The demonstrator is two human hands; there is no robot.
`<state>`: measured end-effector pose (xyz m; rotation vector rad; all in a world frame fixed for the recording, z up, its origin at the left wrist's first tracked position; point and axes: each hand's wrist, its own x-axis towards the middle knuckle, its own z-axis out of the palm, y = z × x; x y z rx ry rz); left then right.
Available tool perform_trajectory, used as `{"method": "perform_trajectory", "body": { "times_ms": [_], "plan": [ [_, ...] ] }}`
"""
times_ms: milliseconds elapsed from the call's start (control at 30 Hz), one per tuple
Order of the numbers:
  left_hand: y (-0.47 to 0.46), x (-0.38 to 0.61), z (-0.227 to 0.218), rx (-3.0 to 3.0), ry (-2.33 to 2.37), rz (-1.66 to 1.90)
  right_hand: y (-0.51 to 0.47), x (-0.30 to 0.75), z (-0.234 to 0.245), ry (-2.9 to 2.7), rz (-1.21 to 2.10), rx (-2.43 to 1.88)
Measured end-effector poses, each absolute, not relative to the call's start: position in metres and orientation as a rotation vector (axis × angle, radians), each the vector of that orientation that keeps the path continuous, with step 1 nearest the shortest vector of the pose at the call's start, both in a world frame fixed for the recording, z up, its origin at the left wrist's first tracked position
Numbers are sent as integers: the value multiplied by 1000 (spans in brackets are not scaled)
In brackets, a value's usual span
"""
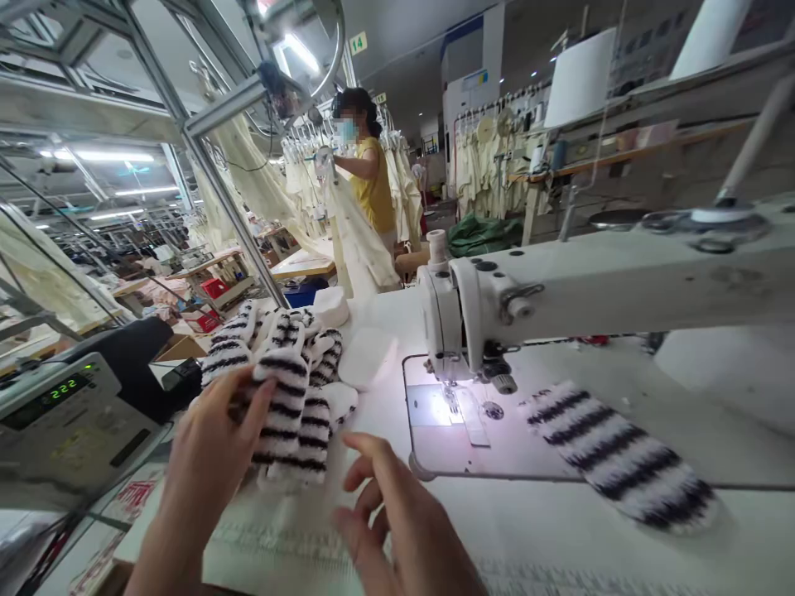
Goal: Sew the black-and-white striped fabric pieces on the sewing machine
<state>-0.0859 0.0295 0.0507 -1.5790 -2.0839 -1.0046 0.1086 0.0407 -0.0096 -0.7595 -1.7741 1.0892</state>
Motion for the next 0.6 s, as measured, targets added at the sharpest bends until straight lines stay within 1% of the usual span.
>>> {"method": "perform_trajectory", "body": {
  "times_ms": [67, 100, 167, 300, 433, 500, 600],
  "plan": [
    [40, -102, 50, -1625, -1924, -722, 68, 113, -4, -2029, 836, -806],
    [44, -107, 47, -1654, -1861, -645, 83, 111, -3, -2148, 713, -841],
    [48, -110, 40, -1720, -1808, -583, 116, 102, -3, -2230, 573, -916],
    [50, -111, 30, -1778, -1855, -603, 170, 69, -14, -2292, 406, -989],
    [49, -118, 29, -1802, -1823, -674, 201, 46, -23, -2278, 323, -1068],
    [47, -119, 32, -1803, -1790, -707, 210, 42, -19, -2226, 283, -1096],
    [40, -114, 42, -1801, -1737, -746, 210, 44, 0, -2152, 200, -1072]
  ]
}}
